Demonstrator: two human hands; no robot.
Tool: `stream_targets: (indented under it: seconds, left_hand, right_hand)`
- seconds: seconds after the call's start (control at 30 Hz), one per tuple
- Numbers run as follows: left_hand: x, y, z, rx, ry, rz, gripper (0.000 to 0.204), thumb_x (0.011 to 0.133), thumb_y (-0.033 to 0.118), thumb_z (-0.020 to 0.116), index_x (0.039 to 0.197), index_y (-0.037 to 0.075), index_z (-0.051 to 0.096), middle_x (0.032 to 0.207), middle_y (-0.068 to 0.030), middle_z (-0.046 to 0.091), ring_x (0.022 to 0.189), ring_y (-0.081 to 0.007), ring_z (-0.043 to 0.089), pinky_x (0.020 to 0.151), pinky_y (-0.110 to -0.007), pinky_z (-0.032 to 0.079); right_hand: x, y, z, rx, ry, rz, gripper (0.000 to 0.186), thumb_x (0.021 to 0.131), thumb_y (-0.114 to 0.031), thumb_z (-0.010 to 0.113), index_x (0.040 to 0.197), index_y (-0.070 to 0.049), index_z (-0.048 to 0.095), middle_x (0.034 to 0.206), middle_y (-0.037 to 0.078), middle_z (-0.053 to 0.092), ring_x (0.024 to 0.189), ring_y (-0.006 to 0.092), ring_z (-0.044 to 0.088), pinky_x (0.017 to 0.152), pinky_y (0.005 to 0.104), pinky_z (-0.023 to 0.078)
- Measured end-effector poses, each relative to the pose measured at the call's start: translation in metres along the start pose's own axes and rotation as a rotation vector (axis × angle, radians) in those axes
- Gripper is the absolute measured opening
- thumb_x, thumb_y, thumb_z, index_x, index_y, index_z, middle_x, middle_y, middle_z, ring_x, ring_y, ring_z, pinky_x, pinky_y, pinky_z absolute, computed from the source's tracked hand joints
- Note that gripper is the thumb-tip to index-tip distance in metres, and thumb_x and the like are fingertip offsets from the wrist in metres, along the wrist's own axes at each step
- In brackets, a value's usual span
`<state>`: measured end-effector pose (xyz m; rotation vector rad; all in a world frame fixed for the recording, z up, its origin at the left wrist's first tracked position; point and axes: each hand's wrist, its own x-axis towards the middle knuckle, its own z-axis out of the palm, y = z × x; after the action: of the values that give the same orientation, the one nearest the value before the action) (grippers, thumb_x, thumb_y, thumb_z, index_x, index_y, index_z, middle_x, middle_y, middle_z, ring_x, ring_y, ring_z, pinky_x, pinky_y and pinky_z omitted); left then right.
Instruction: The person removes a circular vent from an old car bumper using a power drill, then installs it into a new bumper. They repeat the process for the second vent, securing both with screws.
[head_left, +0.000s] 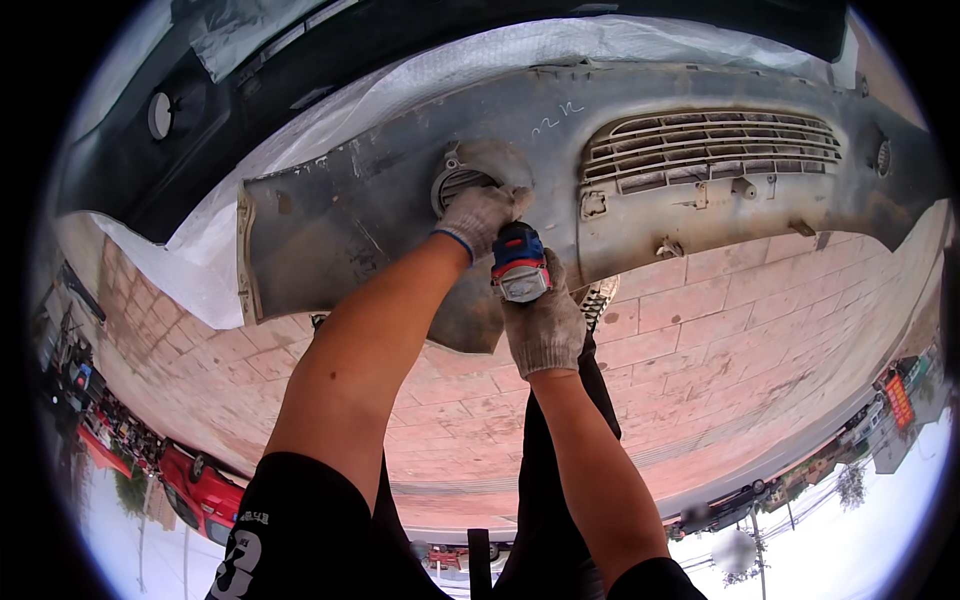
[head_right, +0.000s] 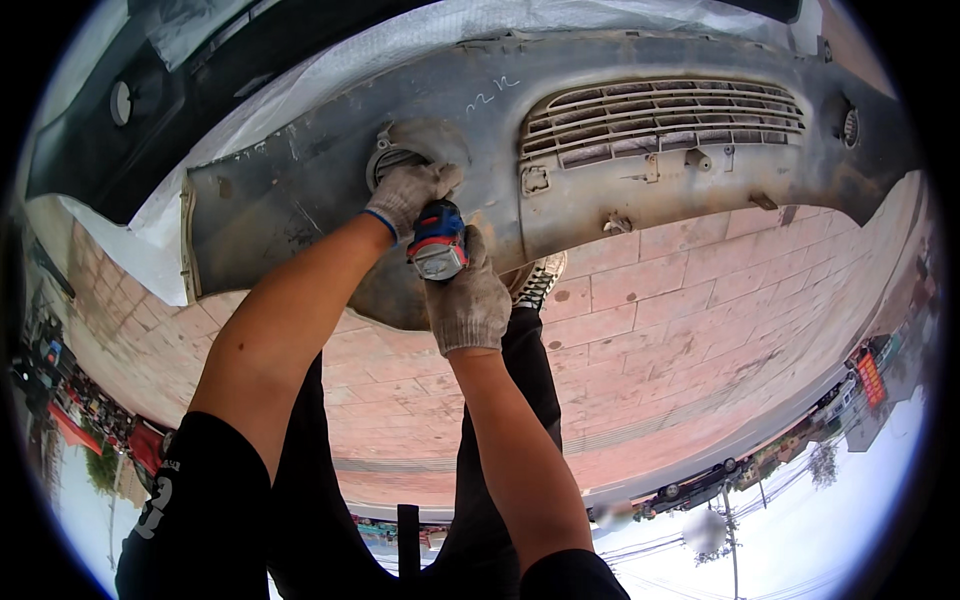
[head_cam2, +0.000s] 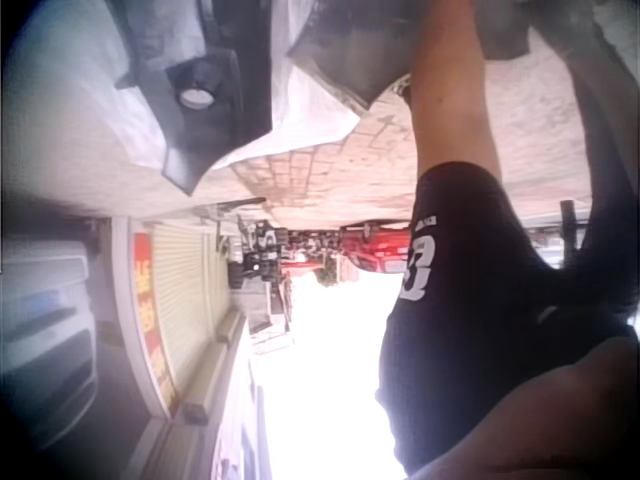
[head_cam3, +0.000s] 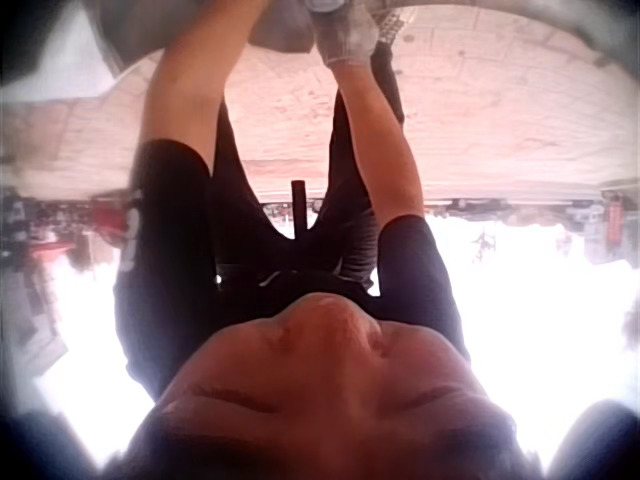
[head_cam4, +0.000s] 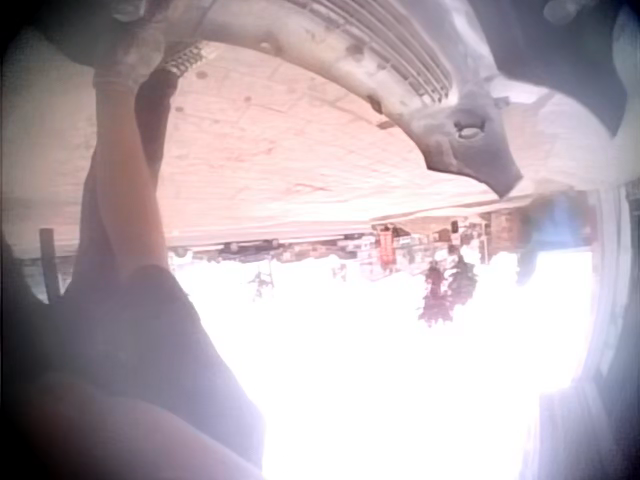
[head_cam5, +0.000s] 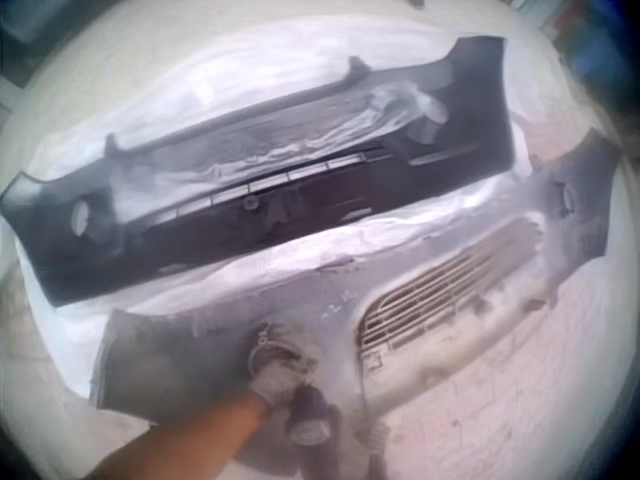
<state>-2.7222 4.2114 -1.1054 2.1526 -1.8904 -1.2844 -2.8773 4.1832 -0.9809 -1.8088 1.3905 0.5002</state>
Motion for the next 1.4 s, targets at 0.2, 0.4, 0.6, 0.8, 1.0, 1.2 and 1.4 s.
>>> stream_targets:
  seconds: [0.2,0.4,0.6,0.8,1.0,1.2,1.4]
  left_hand:
    - [-0.004,-0.003,0.015,-0.055,0.102,0.016,0.032,0.084,0.015,0.061,0.113,0.008,0.050,0.100,-0.0179,0.068,0.091,-0.0349,0.071,0.075,-0.044,0.057]
    - [-0.006,0.006,0.009,-0.098,0.151,0.017,0.032,0.082,0.016,0.062,0.110,0.006,0.050,0.091,-0.0189,0.070,0.086,-0.0348,0.072,0.071,-0.045,0.057]
    - [-0.002,0.006,0.020,-0.101,0.161,-0.043,0.027,0.101,0.031,0.052,0.107,0.005,0.052,0.083,-0.0199,0.070,0.081,-0.0372,0.071,0.071,-0.047,0.056]
    - [-0.011,0.027,0.000,-0.085,0.177,-0.135,0.023,0.098,0.026,0.051,0.106,0.006,0.058,0.086,-0.0202,0.072,0.082,-0.0305,0.073,0.064,-0.046,0.056]
    - [-0.048,0.024,-0.001,-0.314,0.455,-0.789,0.038,0.095,0.029,0.059,0.126,0.007,0.052,0.093,-0.0221,0.072,0.083,-0.0364,0.072,0.072,-0.049,0.056]
    - [-0.060,-0.016,-0.019,-0.318,0.167,-0.944,0.033,0.098,0.033,0.058,0.119,0.007,0.052,0.102,-0.0230,0.071,0.097,-0.0400,0.070,0.082,-0.048,0.056]
    - [-0.053,-0.015,-0.056,-0.119,0.155,-0.736,0.031,0.095,0.035,0.059,0.112,0.009,0.060,0.107,-0.0156,0.072,0.102,-0.0353,0.069,0.088,-0.048,0.055]
  right_hand:
    - [-0.003,-0.004,-0.009,0.019,-0.021,0.001,0.071,0.085,-0.039,0.075,0.142,-0.006,0.048,0.119,0.021,0.068,0.093,0.0381,0.071,0.078,0.0456,0.057]
    - [-0.004,-0.007,-0.011,0.016,-0.016,0.054,0.072,0.084,-0.039,0.076,0.144,-0.009,0.047,0.118,0.020,0.069,0.097,0.0385,0.071,0.081,0.0450,0.056]
    - [-0.009,-0.011,-0.019,0.067,-0.018,0.086,0.069,0.085,-0.039,0.074,0.142,-0.012,0.046,0.108,0.019,0.072,0.094,0.0387,0.071,0.079,0.0444,0.057]
    - [-0.020,0.004,-0.026,0.222,0.020,-0.010,0.069,0.083,-0.031,0.079,0.141,-0.011,0.047,0.111,0.017,0.072,0.097,0.0359,0.071,0.084,0.0417,0.057]
    - [-0.068,0.046,-0.045,0.301,0.030,0.049,0.055,0.085,-0.031,0.076,0.131,-0.008,0.056,0.113,0.015,0.071,0.103,0.0333,0.070,0.088,0.0400,0.056]
    - [-0.099,0.053,-0.072,0.288,0.063,0.082,0.040,0.088,-0.028,0.073,0.119,-0.006,0.062,0.108,0.012,0.072,0.099,0.0322,0.070,0.085,0.0405,0.054]
    - [-0.115,0.075,-0.065,0.495,0.109,0.165,0.035,0.088,-0.019,0.073,0.116,-0.003,0.061,0.102,0.008,0.071,0.088,0.0214,0.069,0.080,0.0347,0.054]
